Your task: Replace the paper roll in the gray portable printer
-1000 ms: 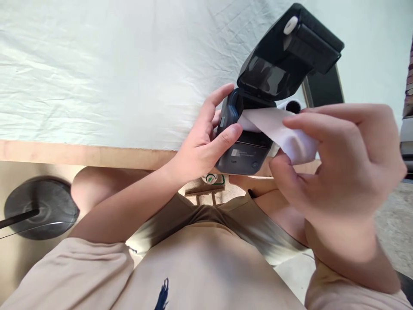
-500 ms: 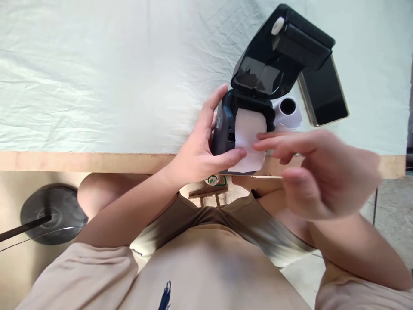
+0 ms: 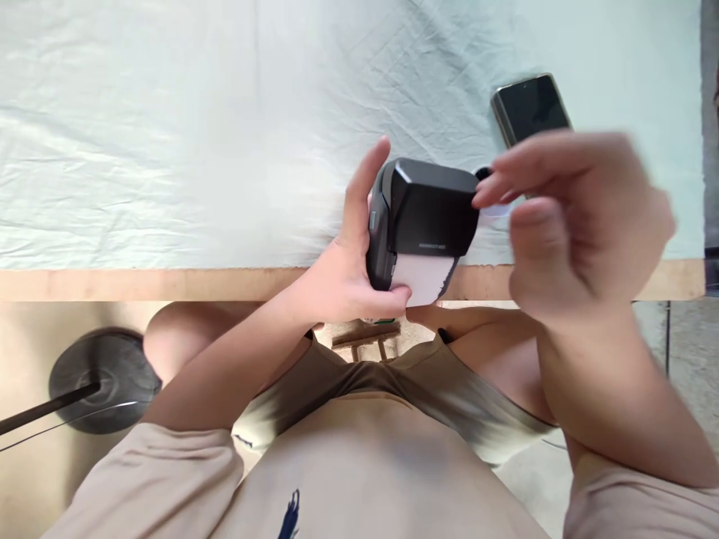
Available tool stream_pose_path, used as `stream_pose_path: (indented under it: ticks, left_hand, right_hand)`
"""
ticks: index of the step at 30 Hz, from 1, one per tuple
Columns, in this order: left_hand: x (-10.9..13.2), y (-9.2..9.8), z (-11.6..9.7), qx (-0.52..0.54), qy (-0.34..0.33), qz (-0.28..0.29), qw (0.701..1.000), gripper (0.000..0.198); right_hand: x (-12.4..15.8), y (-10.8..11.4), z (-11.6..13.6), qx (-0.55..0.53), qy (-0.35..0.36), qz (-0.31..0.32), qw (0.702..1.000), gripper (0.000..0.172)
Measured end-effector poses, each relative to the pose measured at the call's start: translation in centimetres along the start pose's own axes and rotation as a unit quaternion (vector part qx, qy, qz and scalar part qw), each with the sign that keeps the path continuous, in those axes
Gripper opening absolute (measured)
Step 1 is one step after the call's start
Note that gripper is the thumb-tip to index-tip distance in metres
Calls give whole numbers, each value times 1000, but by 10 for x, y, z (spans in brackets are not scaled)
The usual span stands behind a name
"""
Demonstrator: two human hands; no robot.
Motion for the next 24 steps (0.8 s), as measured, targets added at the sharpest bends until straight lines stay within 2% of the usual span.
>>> stream_pose_path:
  ticks: [1, 2, 5, 7, 9, 11, 14, 17, 20, 22, 24]
  left_hand:
    - [1, -1, -1, 4, 7, -8, 1000, 162]
    - [1, -1, -2, 12, 17, -16, 1000, 161]
    - [0, 0, -8, 64, 40, -48, 996, 166]
    - [-1, 2, -14, 108, 66, -80, 989, 165]
    - [1, 4, -19, 131, 103, -116, 979, 152]
    - [5, 5, -25, 134, 124, -144, 973, 131]
    - [12, 5, -34, 135, 108, -151, 973, 97]
    - [16, 4, -41, 139, 82, -129, 978, 77]
    - [18, 5, -44, 139, 93, -117, 979, 72]
    - [19, 5, -43, 144, 110, -128, 975, 75]
    - [19, 3, -45, 154, 111, -137, 972, 76]
  right_hand:
    - [2, 0, 7, 12, 43, -8, 999, 15]
    - [5, -1, 12, 30, 77, -3, 997, 10]
    - [9, -6, 19, 75, 95, 38, 992, 18]
    - [10, -4, 20, 78, 79, 20, 994, 17]
    - [10, -1, 23, 61, 79, 4, 995, 21]
    - [11, 0, 26, 26, 85, 9, 996, 33]
    - [14, 0, 30, -20, 36, 45, 998, 61]
    - [20, -5, 37, -59, -30, 90, 994, 72]
    - [24, -11, 40, -105, -55, 112, 987, 69]
    - [25, -16, 33, -129, -85, 141, 978, 63]
    - [23, -17, 25, -154, -96, 142, 973, 61]
Point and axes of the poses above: each hand's wrist, its own x-axis away from the middle knuckle, its own y-axis out of the back of the hand, z = x × y, the point moved 6 cm from there along -x, towards the middle knuckle, and after that the axes turned 4 degrees about x, right-handed, at the moved point
